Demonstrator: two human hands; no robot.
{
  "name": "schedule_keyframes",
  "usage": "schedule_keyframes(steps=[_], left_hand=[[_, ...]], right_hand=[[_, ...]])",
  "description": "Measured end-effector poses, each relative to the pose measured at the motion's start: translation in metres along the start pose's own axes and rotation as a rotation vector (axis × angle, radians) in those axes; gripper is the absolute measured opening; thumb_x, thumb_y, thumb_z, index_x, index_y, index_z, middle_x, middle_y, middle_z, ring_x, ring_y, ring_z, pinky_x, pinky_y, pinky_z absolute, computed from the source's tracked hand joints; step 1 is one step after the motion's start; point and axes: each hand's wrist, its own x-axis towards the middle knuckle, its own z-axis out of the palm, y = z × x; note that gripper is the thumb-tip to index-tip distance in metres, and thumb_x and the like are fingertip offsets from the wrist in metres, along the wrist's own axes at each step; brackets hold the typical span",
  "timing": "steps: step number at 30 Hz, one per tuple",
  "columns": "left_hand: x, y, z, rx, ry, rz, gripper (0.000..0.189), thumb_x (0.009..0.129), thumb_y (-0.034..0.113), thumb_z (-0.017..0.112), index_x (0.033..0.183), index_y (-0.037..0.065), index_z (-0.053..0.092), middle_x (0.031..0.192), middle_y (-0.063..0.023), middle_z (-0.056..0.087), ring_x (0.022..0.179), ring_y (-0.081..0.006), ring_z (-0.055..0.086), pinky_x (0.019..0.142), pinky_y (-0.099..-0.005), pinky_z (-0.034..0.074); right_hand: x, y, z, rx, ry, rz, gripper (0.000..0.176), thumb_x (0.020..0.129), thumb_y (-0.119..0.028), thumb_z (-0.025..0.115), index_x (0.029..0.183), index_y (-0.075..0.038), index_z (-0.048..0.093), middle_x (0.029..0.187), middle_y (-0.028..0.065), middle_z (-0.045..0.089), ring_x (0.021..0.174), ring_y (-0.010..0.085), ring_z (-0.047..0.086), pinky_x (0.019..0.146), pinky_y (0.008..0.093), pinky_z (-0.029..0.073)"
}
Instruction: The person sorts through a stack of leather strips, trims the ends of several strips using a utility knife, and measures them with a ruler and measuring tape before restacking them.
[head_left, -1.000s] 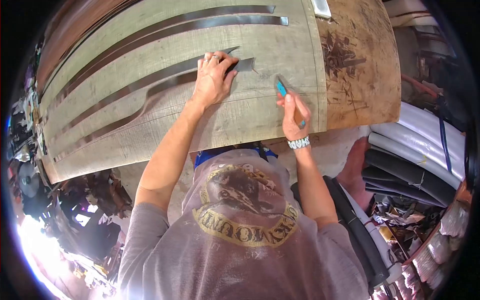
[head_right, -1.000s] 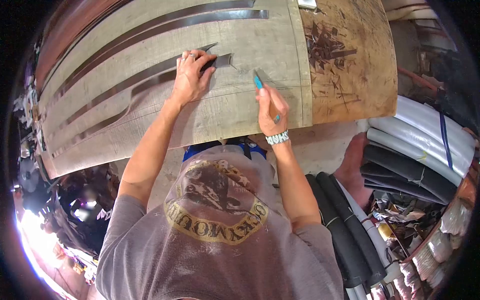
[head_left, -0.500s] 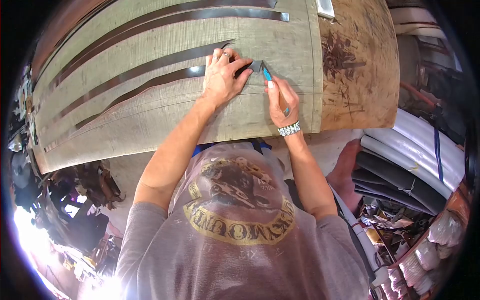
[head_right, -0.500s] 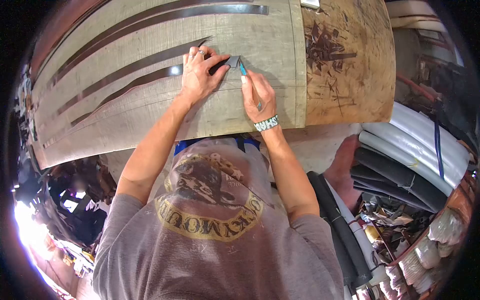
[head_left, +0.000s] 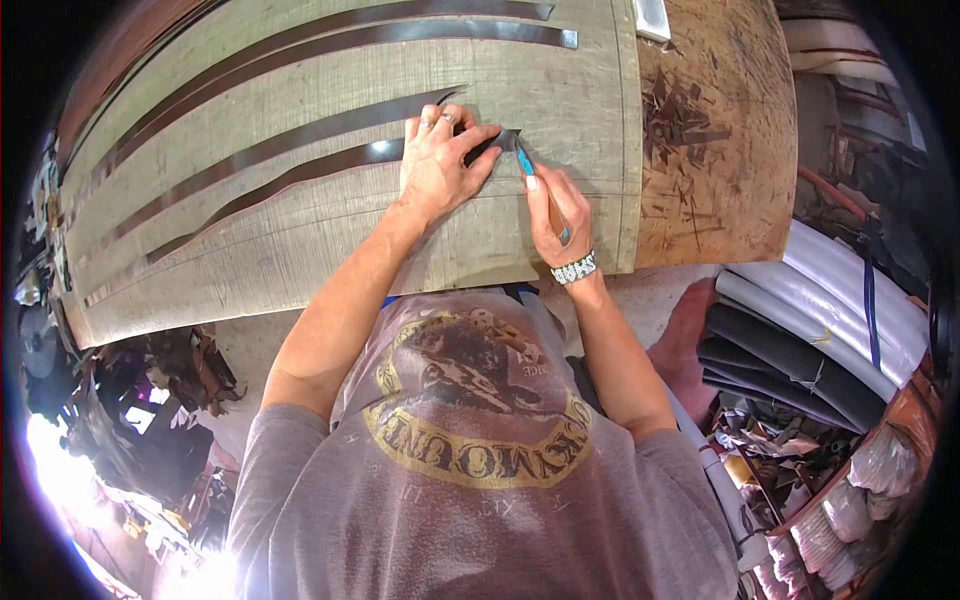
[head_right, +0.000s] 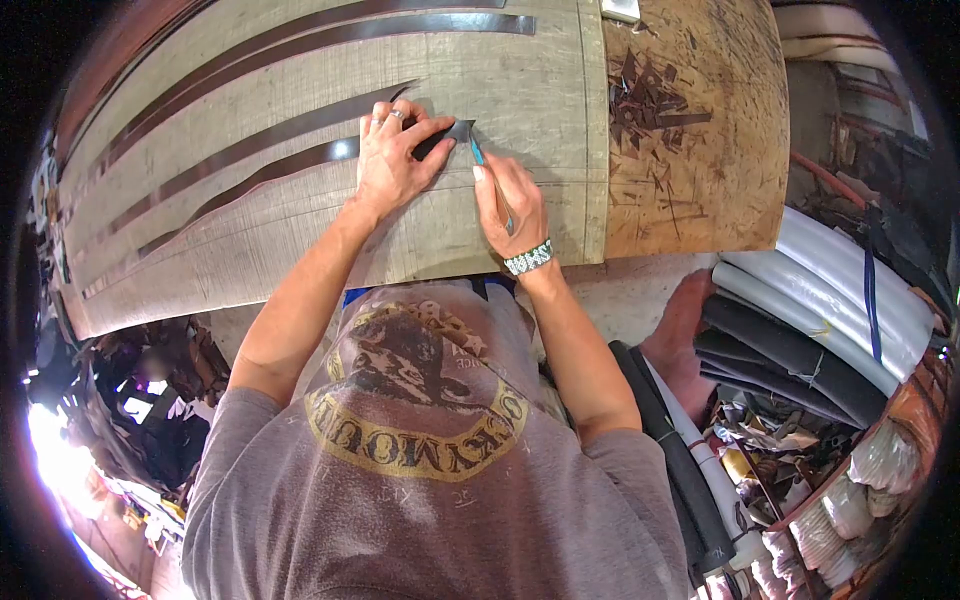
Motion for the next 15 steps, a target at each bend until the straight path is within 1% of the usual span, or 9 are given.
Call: schedule_keyframes(steps=[4, 7, 10, 13, 15], left_hand=[[-0.0006, 0.0015, -0.0015, 0.014, -0.008, 0.006, 0.029, 0.084, 0.031, 0.08, 0.112, 0.023, 0.079, 0.101, -0.001, 0.059, 0.098, -0.0235, 0.051, 0.087, -0.0413, 0.038], [0.0015, 0.0017, -0.0019, 0.045, -0.023, 0.005, 0.03, 0.084, 0.032, 0.08, 0.112, 0.023, 0.079, 0.1, -0.0005, 0.058, 0.097, -0.0233, 0.051, 0.086, -0.041, 0.038], [0.0027, 0.0021, -0.0004, 0.036, -0.016, 0.005, 0.03, 0.083, 0.031, 0.081, 0.112, 0.024, 0.079, 0.099, -0.0001, 0.057, 0.097, -0.0233, 0.05, 0.085, -0.0404, 0.038], [0.0036, 0.001, -0.0008, 0.023, -0.02, -0.004, 0.029, 0.082, 0.03, 0.082, 0.111, 0.024, 0.079, 0.098, 0.0003, 0.056, 0.096, -0.0231, 0.049, 0.084, -0.0402, 0.038], [0.0039, 0.0012, -0.0018, 0.029, -0.028, -0.007, 0.029, 0.082, 0.03, 0.082, 0.11, 0.024, 0.08, 0.098, 0.0004, 0.055, 0.095, -0.0229, 0.049, 0.083, -0.0403, 0.038]], right_hand=[[0.0004, -0.0004, -0.0009, 0.037, -0.027, 0.037, 0.022, 0.1, -0.012, 0.059, 0.113, 0.004, 0.067, 0.093, 0.0204, 0.067, 0.083, 0.0375, 0.066, 0.074, 0.0434, 0.051], [-0.0037, 0.0062, 0.0042, 0.004, 0.001, 0.038, 0.021, 0.1, -0.01, 0.058, 0.113, 0.004, 0.066, 0.093, 0.0204, 0.067, 0.082, 0.037, 0.066, 0.073, 0.0428, 0.052], [-0.0026, 0.0017, 0.0034, 0.034, 0.009, 0.068, 0.02, 0.099, -0.008, 0.058, 0.113, 0.004, 0.067, 0.093, 0.0201, 0.067, 0.081, 0.0361, 0.066, 0.072, 0.042, 0.052], [-0.0017, 0.0056, 0.0047, 0.037, 0.015, 0.032, 0.02, 0.099, -0.006, 0.058, 0.113, 0.005, 0.067, 0.094, 0.0202, 0.067, 0.08, 0.0356, 0.065, 0.072, 0.0416, 0.052], [-0.0019, 0.0085, 0.0034, 0.016, 0.013, -0.004, 0.022, 0.101, -0.007, 0.056, 0.116, 0.005, 0.067, 0.094, 0.0166, 0.068, 0.078, 0.0271, 0.066, 0.07, 0.0375, 0.053]])
